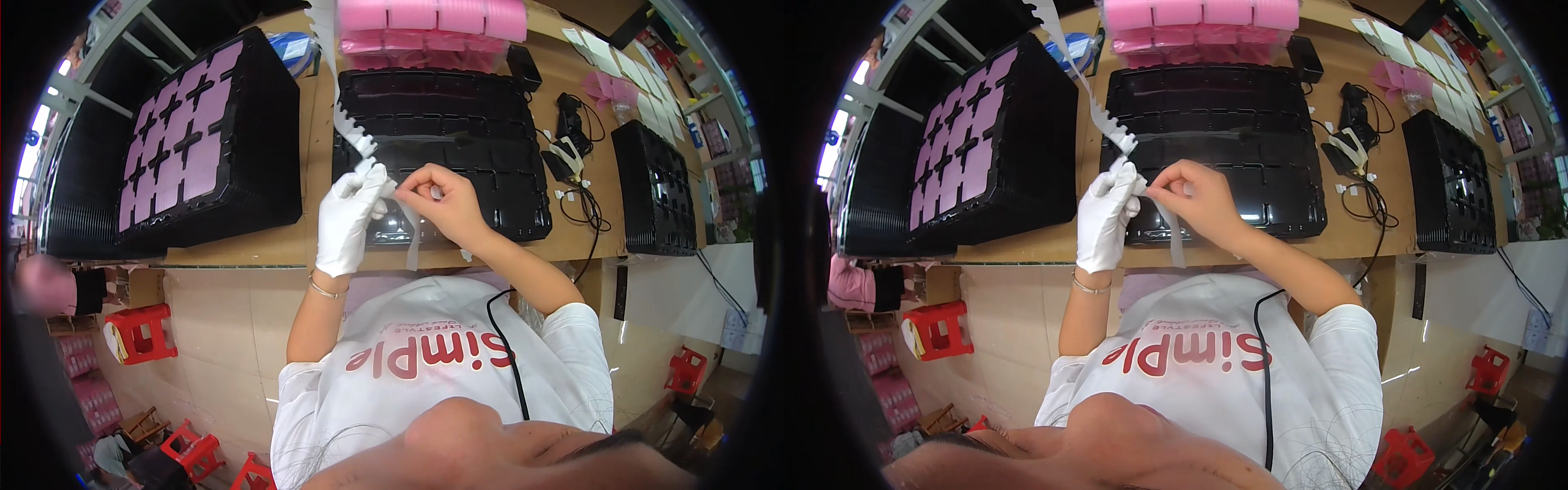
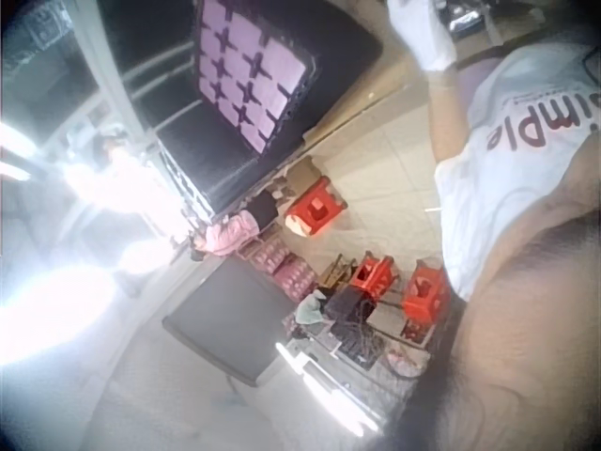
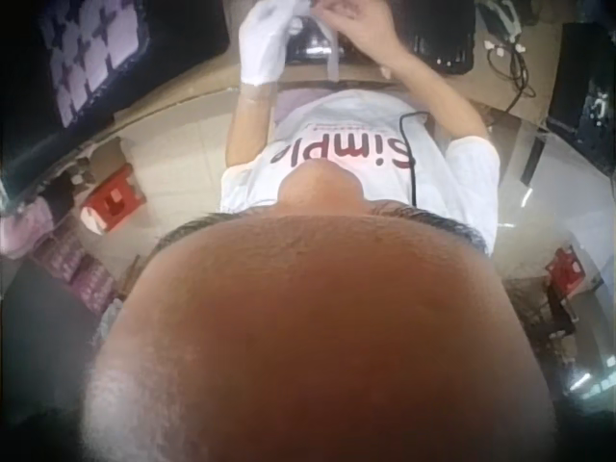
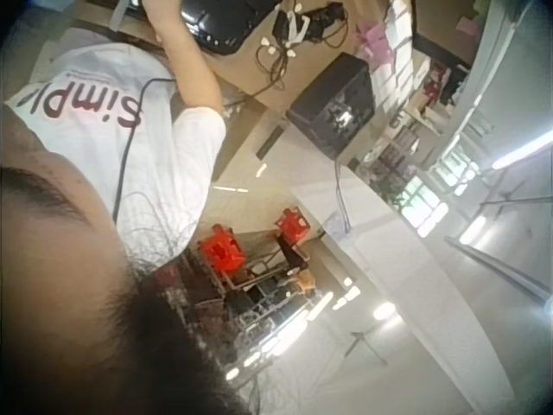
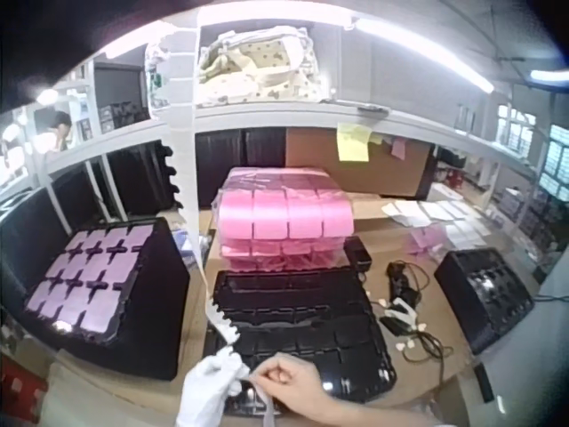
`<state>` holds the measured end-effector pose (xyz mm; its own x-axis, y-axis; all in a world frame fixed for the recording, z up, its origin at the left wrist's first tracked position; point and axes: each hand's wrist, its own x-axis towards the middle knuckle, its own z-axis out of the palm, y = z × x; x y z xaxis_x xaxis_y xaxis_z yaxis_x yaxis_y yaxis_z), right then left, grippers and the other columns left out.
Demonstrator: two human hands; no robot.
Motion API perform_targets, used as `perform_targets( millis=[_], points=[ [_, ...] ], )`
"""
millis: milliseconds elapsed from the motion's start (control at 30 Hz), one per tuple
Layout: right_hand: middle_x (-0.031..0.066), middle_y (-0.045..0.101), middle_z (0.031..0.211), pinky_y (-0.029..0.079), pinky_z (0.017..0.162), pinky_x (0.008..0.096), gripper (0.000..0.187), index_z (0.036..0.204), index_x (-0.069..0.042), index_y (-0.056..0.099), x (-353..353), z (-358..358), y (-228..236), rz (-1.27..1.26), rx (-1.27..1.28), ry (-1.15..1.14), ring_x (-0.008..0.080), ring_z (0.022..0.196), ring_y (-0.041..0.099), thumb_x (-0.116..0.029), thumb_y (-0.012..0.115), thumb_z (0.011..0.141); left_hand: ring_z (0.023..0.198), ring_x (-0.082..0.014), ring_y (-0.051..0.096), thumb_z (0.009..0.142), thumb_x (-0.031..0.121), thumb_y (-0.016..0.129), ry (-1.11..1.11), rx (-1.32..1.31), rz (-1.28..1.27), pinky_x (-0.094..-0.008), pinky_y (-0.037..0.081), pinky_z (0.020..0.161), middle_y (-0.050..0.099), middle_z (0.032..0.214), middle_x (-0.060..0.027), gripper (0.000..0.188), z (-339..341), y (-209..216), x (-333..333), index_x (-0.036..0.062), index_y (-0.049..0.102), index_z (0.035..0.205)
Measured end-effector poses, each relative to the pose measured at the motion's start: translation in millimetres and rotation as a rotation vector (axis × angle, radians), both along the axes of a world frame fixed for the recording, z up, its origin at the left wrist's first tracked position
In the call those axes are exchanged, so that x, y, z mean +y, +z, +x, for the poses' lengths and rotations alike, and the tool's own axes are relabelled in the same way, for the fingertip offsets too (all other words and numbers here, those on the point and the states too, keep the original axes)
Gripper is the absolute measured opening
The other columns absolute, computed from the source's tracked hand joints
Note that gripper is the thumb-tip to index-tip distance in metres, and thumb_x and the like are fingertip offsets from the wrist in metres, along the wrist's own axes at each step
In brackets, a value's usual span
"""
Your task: The person applies white adhesive strips to the surface of black plastic trays. They peel the backing off the strips and press them onto the trays, which are stacked on a table alongside pink plastic items.
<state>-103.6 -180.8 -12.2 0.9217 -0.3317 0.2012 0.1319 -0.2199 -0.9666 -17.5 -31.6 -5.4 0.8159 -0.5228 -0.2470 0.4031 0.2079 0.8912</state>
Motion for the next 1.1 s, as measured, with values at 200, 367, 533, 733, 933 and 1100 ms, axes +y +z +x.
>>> perform_targets(
  millis=[200,367,533,733,933,1100],
  points=[
    [0.0014,0.057,0.070,0.041,0.056,0.0245,0.008,0.083,-0.005,0.072,-44,-6,5,-0.383,-0.317,0.068,0.0086,0.060,0.048,-0.003,0.077,0.077,0.063,-0.0053,0.057,0.091,0.017,0.071,0.068,-0.145,0.126,-0.0190,0.045,0.060,0.067,0.082,-0.0046,0.016,6,-7,-24,0.0025,0.065,0.093],
    [-0.0051,0.054,0.063,0.037,0.054,0.0214,0.012,0.082,-0.005,0.071,-224,40,-26,-0.301,0.109,-0.279,0.0028,0.060,0.045,-0.015,0.078,0.079,0.062,-0.0051,0.056,0.091,0.016,0.071,0.066,-0.116,0.168,-0.0190,0.044,0.059,0.065,0.081,-0.0037,0.014,8,-16,-25,0.0034,0.064,0.090],
    [0.0001,0.058,0.058,0.041,0.053,0.0284,0.019,0.080,-0.007,0.071,-302,70,-57,-0.493,0.340,-0.332,0.0100,0.053,0.052,-0.022,0.080,0.072,0.067,-0.0065,0.060,0.091,0.014,0.070,-0.008,-0.104,0.202,-0.0199,0.045,0.059,0.067,0.084,-0.0056,0.012,6,-13,-25,0.0032,0.063,0.090],
    [0.0052,0.060,0.059,0.044,0.055,0.0314,0.013,0.076,-0.008,0.070,-303,73,-48,-0.661,0.392,-0.268,0.0142,0.055,0.056,-0.018,0.076,0.071,0.078,-0.0120,0.067,0.091,0.012,0.070,-0.029,-0.088,0.226,-0.0213,0.046,0.061,0.067,0.093,-0.0081,0.013,5,-14,-23,0.0019,0.062,0.096],
    [0.0052,0.058,0.058,0.043,0.055,0.0310,0.010,0.077,-0.006,0.069,-289,63,-32,-0.688,0.362,-0.141,0.0144,0.054,0.055,-0.013,0.073,0.072,0.081,-0.0137,0.068,0.091,0.011,0.070,-0.026,-0.090,0.243,-0.0219,0.047,0.063,0.068,0.096,-0.0087,0.015,5,-13,-24,0.0012,0.062,0.099],
    [0.0053,0.060,0.063,0.043,0.056,0.0303,0.013,0.080,-0.006,0.069,-268,35,-45,-0.570,0.185,-0.274,0.0136,0.059,0.054,-0.015,0.075,0.073,0.078,-0.0124,0.066,0.091,0.010,0.070,-0.016,-0.106,0.197,-0.0219,0.047,0.064,0.068,0.095,-0.0084,0.015,4,-16,-25,0.0008,0.062,0.100]
  ],
)
